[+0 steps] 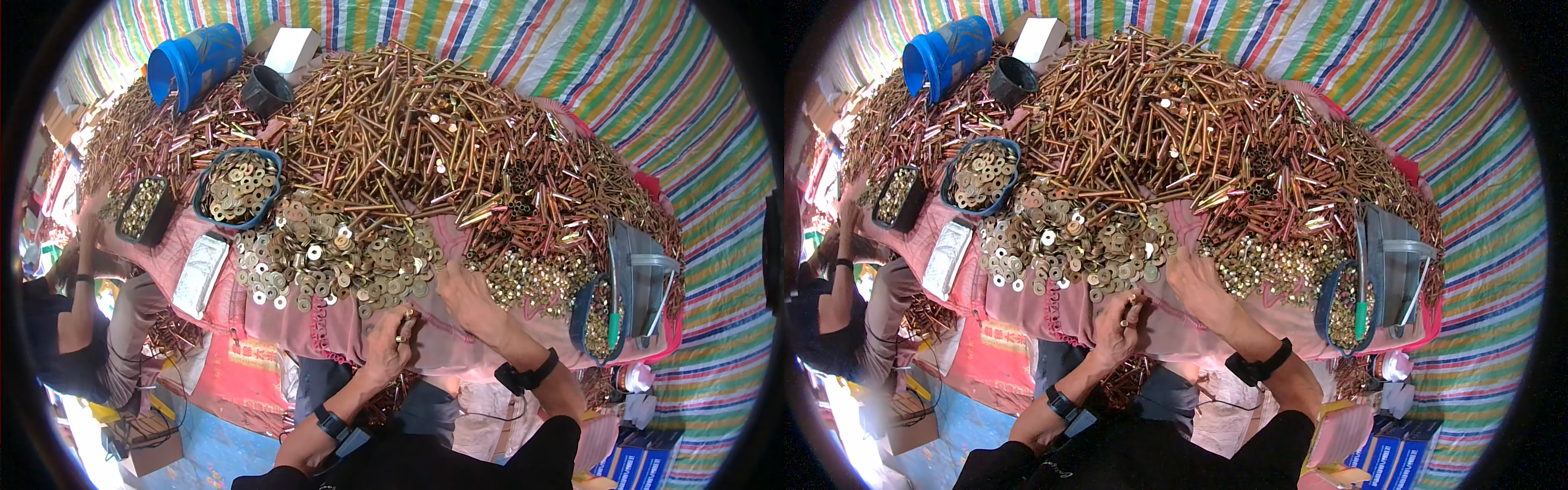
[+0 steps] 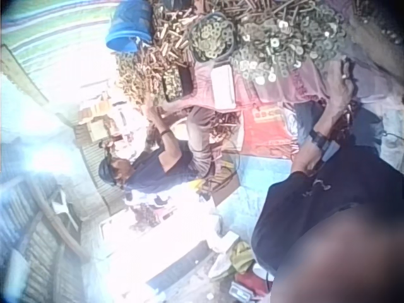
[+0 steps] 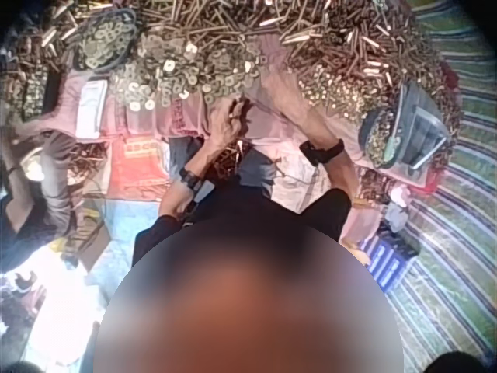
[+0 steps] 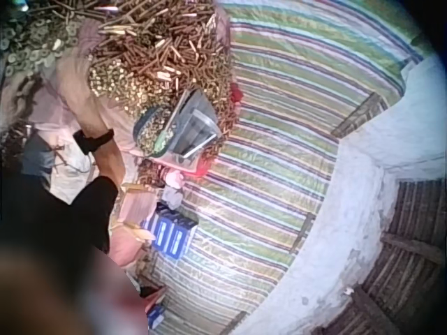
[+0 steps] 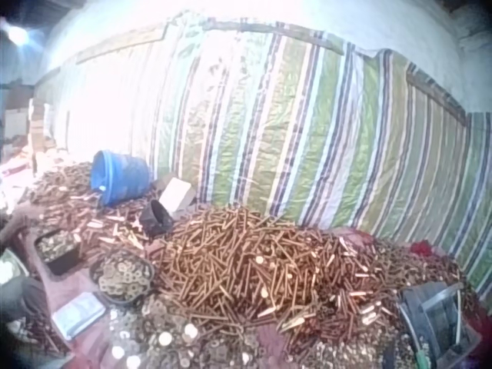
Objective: The person sorts through large piles of copper tubing, brass fittings, and circular metal washers on a table, picking up individual pieces and moving them to different areas of the workspace.
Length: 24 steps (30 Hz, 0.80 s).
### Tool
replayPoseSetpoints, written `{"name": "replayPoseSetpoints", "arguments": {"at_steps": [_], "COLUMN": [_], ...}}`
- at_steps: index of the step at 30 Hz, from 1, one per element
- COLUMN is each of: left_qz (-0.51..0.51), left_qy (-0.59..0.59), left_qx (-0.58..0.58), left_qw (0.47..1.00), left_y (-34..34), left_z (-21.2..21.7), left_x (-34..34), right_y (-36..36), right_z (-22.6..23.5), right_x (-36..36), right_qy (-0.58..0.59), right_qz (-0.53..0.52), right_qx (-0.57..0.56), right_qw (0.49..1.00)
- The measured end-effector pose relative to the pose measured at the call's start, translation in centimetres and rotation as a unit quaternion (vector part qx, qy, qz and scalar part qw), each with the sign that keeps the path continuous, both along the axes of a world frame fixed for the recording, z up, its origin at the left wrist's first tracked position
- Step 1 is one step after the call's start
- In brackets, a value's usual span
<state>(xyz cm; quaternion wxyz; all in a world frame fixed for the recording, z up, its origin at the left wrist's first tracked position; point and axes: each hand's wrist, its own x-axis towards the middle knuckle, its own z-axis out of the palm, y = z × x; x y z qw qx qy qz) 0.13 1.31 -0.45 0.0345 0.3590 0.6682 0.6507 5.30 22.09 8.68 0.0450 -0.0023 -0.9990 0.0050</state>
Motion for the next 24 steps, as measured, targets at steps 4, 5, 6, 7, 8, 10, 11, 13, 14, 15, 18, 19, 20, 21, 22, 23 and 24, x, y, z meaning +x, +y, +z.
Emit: {"name": "replayPoseSetpoints", "arguments": {"at_steps": [4, 5, 6, 7, 8, 10, 11, 13, 14, 15, 18, 19, 20, 21, 22, 23, 24], "left_qz": [0.005, 0.012, 0.017, 0.018, 0.019, 0.025, 0.029, 0.032, 0.03, 0.031, 0.018, 0.022, 0.026, 0.032, 0.031, 0.03, 0.03], "left_qy": [0.01, 0.021, 0.032, 0.028, 0.024, 0.031, 0.041, 0.047, 0.044, 0.037, 0.053, 0.053, 0.053, 0.053, 0.047, 0.04, 0.034], "left_qx": [0.009, 0.015, 0.02, 0.025, 0.03, 0.033, 0.03, 0.027, 0.025, 0.019, 0.03, 0.036, 0.043, 0.049, 0.045, 0.041, 0.035], "left_qw": [1.0, 1.0, 0.999, 0.999, 0.999, 0.999, 0.998, 0.998, 0.998, 0.999, 0.998, 0.998, 0.997, 0.997, 0.997, 0.998, 0.998], "left_y": [0.1, 0.2, 0.3, 0.4, 0.5, 0.5, 0.4, 0.3, 0.2, 0.2, 0.2, 0.3, 0.4, 0.4, 0.4, 0.4, 0.3], "left_z": [0.1, 0.2, 0.4, 0.6, 0.8, 1.2, 1.4, 1.6, 1.7, 1.6, 1.2, 1.0, 0.9, 0.7, 0.6, 0.5, 0.4], "left_x": [-0.1, -0.1, -0.1, -0.1, 0.0, -0.1, -0.1, -0.2, -0.3, -0.4, -0.4, -0.4, -0.3, -0.3, -0.2, -0.2, -0.2], "right_y": [-0.4, -0.8, -1.4, -2.0, -2.7, -3.9, -4.3, -5.1, -5.4, -5.7, -6.6, -6.8, -7.0, -7.1, -7.2, -7.3, -7.3], "right_z": [1.0, 1.3, 1.7, 1.9, 2.1, 2.3, 2.3, 2.4, 2.3, 2.4, 2.3, 2.2, 2.0, 1.9, 1.8, 1.8, 1.8], "right_x": [0.1, 0.4, 0.8, 1.3, 1.6, 1.9, 1.6, 1.1, 0.8, 1.0, 1.0, 1.0, 1.1, 1.1, 1.0, 1.0, 0.9], "right_qy": [0.053, 0.038, 0.02, 0.0, 0.004, 0.016, 0.045, 0.103, 0.141, 0.139, 0.186, 0.187, 0.188, 0.194, 0.204, 0.22, 0.235], "right_qz": [-0.06, -0.087, -0.126, -0.163, -0.149, -0.095, -0.058, -0.017, 0.009, 0.001, -0.011, -0.021, -0.031, -0.032, -0.02, 0.0, 0.019], "right_qx": [-0.212, -0.333, -0.449, -0.562, -0.572, -0.601, -0.57, -0.507, -0.471, -0.477, -0.469, -0.475, -0.481, -0.483, -0.462, -0.437, -0.411], "right_qw": [0.974, 0.938, 0.884, 0.811, 0.806, 0.793, 0.818, 0.855, 0.871, 0.868, 0.863, 0.86, 0.856, 0.853, 0.863, 0.872, 0.88]}}
